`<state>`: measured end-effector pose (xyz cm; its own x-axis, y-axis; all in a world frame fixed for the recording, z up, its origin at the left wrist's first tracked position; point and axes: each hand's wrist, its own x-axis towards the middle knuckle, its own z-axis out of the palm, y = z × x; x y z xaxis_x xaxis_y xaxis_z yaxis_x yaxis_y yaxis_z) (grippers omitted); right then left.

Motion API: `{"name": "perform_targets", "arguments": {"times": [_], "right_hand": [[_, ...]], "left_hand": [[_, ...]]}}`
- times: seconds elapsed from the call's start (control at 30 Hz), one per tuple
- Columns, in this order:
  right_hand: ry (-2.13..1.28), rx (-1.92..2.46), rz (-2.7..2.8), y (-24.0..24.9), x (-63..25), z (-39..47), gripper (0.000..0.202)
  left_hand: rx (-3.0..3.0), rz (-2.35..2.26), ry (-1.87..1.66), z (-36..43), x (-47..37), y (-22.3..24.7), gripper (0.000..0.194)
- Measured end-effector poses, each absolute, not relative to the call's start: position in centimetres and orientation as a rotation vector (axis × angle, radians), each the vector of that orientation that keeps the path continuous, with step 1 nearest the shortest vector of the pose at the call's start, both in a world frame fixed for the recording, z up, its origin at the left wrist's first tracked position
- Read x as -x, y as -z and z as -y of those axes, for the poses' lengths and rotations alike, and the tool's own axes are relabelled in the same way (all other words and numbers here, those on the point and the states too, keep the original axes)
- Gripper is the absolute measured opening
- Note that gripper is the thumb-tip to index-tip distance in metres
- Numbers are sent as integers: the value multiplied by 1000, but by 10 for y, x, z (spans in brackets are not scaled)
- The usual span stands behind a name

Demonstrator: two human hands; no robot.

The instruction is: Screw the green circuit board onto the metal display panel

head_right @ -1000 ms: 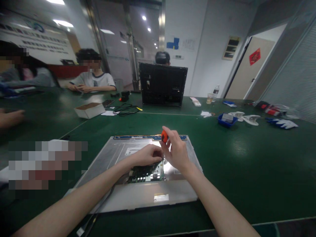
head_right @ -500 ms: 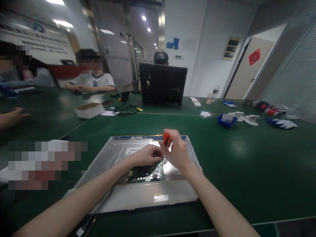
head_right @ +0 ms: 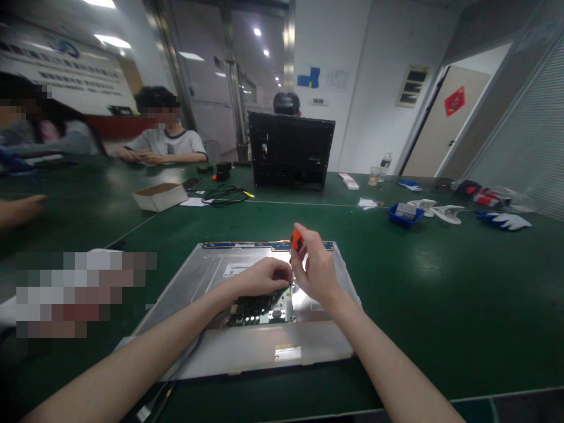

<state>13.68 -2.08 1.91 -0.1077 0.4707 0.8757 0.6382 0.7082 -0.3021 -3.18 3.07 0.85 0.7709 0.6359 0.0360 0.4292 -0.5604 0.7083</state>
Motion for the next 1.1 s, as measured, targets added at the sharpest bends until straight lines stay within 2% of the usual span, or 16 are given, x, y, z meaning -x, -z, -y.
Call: {"name": "perform_targets", "arguments": {"times": [0.37, 0.83, 1.1], "right_hand": [[166, 884, 1717, -14, -138, 17, 35], [170, 889, 1764, -21, -139, 21, 47], [152, 943, 1659, -16, -139, 20, 28]], "left_hand": [[-2236, -793, -371, -32, 31, -8, 8], [-2243, -808, -365, -30, 31, -11, 9], [-2251, -798, -355, -30, 32, -11, 9]]}}
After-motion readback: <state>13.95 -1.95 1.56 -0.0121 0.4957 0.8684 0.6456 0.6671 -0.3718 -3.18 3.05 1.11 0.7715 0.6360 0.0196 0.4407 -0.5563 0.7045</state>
